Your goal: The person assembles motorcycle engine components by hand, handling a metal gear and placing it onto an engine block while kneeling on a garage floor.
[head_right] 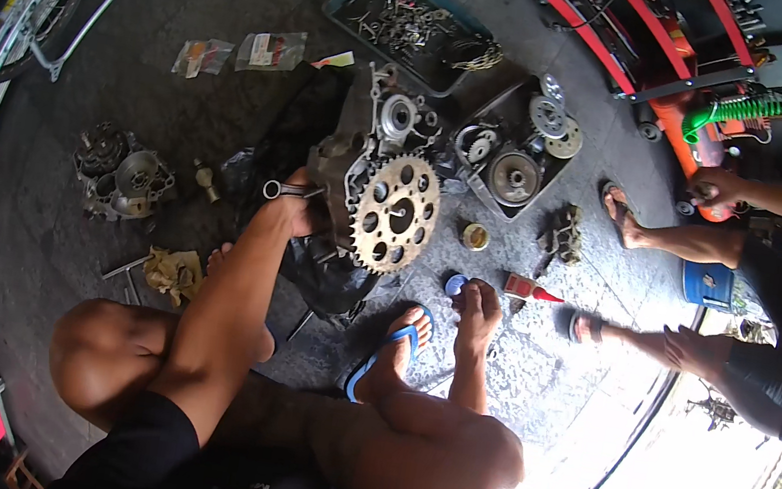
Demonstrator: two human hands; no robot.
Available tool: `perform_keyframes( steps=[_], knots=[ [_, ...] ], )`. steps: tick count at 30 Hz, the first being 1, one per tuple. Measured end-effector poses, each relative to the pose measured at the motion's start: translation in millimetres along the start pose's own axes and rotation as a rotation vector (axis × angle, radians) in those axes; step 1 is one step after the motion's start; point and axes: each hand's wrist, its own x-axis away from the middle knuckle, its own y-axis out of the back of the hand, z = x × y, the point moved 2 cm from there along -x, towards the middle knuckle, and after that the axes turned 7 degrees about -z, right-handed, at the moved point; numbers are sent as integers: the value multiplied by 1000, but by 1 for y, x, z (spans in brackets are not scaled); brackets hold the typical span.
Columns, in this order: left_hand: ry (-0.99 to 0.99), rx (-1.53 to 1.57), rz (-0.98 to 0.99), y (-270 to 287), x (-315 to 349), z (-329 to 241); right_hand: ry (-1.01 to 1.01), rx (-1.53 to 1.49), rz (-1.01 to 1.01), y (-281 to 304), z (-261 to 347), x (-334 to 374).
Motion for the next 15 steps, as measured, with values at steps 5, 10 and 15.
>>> perform_keyframes(
  steps=[5,10,15],
  knots=[
    [-11,67,-64,-19,19,0,143,-82,-22,1,31,-14],
    [99,168,353,17,2,-9,126,-87,-185,17,40,-42],
    [67,127,199,5,-20,5,129,58,-176,48,11,-38]
  ],
)
